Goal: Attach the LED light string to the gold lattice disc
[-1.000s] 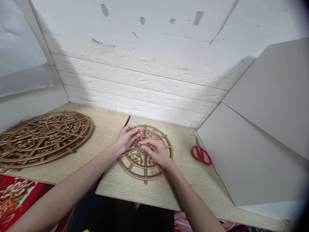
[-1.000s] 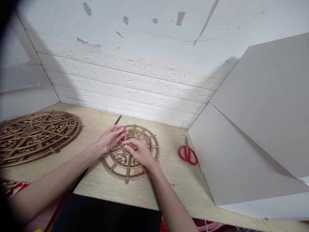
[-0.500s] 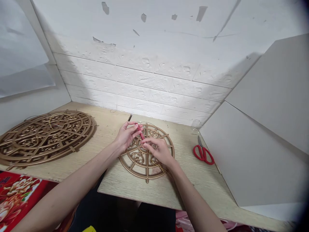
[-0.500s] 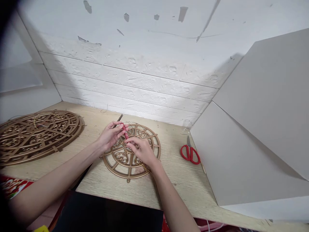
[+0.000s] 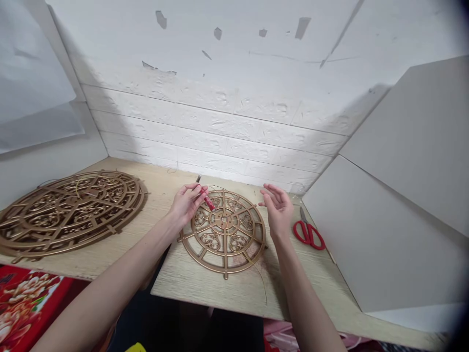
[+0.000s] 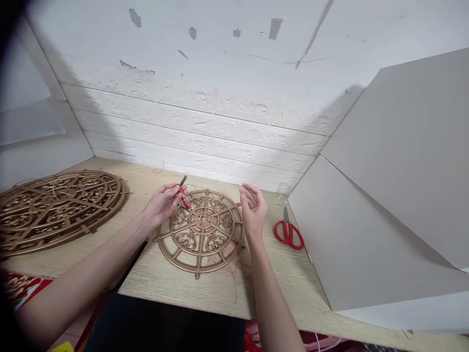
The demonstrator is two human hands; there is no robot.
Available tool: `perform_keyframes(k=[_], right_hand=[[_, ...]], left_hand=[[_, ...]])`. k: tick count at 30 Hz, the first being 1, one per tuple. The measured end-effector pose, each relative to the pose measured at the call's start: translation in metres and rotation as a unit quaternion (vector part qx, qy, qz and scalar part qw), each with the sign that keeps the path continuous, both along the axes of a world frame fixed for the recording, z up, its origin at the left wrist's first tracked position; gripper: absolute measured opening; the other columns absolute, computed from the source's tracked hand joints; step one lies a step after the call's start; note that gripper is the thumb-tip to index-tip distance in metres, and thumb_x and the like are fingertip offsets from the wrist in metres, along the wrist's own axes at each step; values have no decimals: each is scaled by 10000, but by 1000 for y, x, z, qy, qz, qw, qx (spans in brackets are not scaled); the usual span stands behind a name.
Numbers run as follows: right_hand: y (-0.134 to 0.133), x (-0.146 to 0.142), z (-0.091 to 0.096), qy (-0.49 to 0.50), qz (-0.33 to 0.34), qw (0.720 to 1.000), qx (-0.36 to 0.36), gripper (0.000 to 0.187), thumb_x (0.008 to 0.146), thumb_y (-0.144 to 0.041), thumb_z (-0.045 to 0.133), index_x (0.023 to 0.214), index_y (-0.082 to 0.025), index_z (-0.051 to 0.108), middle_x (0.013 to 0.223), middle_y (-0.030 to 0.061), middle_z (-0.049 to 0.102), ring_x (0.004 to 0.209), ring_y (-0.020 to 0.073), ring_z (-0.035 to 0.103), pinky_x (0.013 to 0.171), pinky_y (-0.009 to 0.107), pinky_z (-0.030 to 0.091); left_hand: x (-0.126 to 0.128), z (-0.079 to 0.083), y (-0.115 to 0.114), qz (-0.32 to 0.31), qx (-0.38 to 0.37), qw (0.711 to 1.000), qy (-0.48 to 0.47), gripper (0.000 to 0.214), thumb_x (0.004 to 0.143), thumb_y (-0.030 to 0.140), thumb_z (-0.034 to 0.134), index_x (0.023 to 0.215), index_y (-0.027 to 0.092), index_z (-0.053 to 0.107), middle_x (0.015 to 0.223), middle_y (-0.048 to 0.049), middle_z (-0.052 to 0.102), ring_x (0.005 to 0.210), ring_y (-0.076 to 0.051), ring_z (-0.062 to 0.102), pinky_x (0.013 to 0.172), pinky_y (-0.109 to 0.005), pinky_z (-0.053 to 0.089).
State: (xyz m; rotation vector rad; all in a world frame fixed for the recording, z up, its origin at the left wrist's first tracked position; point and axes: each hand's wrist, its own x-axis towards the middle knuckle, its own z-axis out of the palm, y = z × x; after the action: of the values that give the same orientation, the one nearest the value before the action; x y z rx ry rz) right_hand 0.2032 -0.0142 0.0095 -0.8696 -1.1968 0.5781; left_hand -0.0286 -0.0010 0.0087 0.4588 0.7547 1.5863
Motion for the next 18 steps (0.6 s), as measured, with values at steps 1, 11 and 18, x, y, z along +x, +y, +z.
perform_keyframes(k=[1, 11, 18], right_hand=[[-1, 1, 0, -17, 4, 1000, 4, 286, 779, -285, 644, 1040, -180, 594, 1199, 123, 598, 1061, 245, 599, 616, 279, 544], [-6, -15, -8, -428, 242, 871, 5, 239, 759, -29, 562, 784, -206, 721, 869, 33, 671, 845, 175, 591, 814, 342, 447], [-4, -14, -16, -503, 257, 825, -4, 395, 693, 85, 538, 816, -232, 741, 879, 39, 569, 888, 182, 523, 832, 347, 412]], left_hand=[[0, 0, 0, 2, -2, 1000, -1, 128, 790, -19, 539, 803, 108, 546, 777, -112, 676, 718, -140, 682, 630, -170, 538], [-3, 3, 1, 14, 1, 1000, -2, 127, 777, -19, 557, 797, 106, 547, 745, -89, 672, 722, -136, 679, 656, -187, 539], [-1, 3, -1, 16, -1, 1000, -11, 150, 747, -24, 593, 800, 110, 551, 748, -85, 670, 721, -140, 677, 673, -214, 550]])
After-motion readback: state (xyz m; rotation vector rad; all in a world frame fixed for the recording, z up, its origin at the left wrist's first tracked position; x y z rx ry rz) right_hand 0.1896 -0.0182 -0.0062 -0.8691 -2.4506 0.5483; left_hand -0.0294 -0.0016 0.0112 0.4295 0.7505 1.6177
